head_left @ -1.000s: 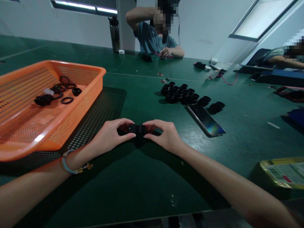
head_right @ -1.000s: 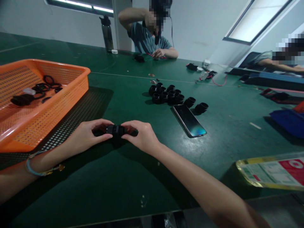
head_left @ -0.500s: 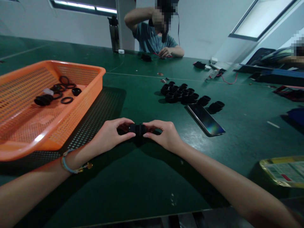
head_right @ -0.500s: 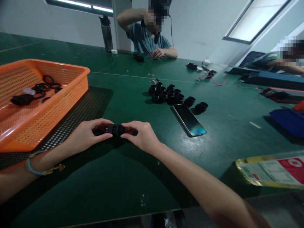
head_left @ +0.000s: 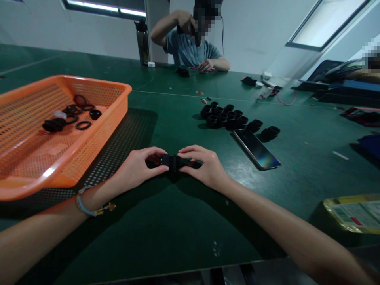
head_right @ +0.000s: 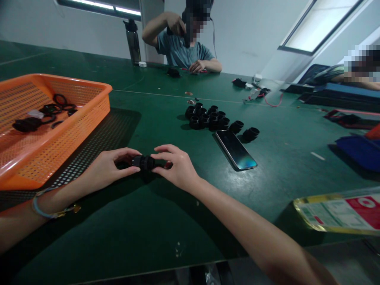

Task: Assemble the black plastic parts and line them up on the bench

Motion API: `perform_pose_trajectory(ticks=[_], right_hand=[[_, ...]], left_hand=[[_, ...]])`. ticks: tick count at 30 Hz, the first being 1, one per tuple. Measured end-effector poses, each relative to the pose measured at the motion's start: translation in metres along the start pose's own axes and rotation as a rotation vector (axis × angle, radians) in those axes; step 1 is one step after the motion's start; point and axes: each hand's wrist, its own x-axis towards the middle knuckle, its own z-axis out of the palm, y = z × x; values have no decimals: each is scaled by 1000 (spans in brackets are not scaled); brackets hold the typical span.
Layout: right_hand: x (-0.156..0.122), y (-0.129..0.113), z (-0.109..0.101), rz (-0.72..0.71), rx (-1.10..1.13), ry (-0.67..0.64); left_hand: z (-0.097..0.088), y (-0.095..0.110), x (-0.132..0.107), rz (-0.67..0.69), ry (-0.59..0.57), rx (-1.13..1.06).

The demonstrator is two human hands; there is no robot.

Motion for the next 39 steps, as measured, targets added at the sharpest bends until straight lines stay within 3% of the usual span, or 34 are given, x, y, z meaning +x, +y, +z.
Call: perform_pose_trajectory(ticks=[39], right_hand=[[0, -2, 0, 3, -32, -57]], left_hand=[[1, -2, -1, 12, 0, 23]])
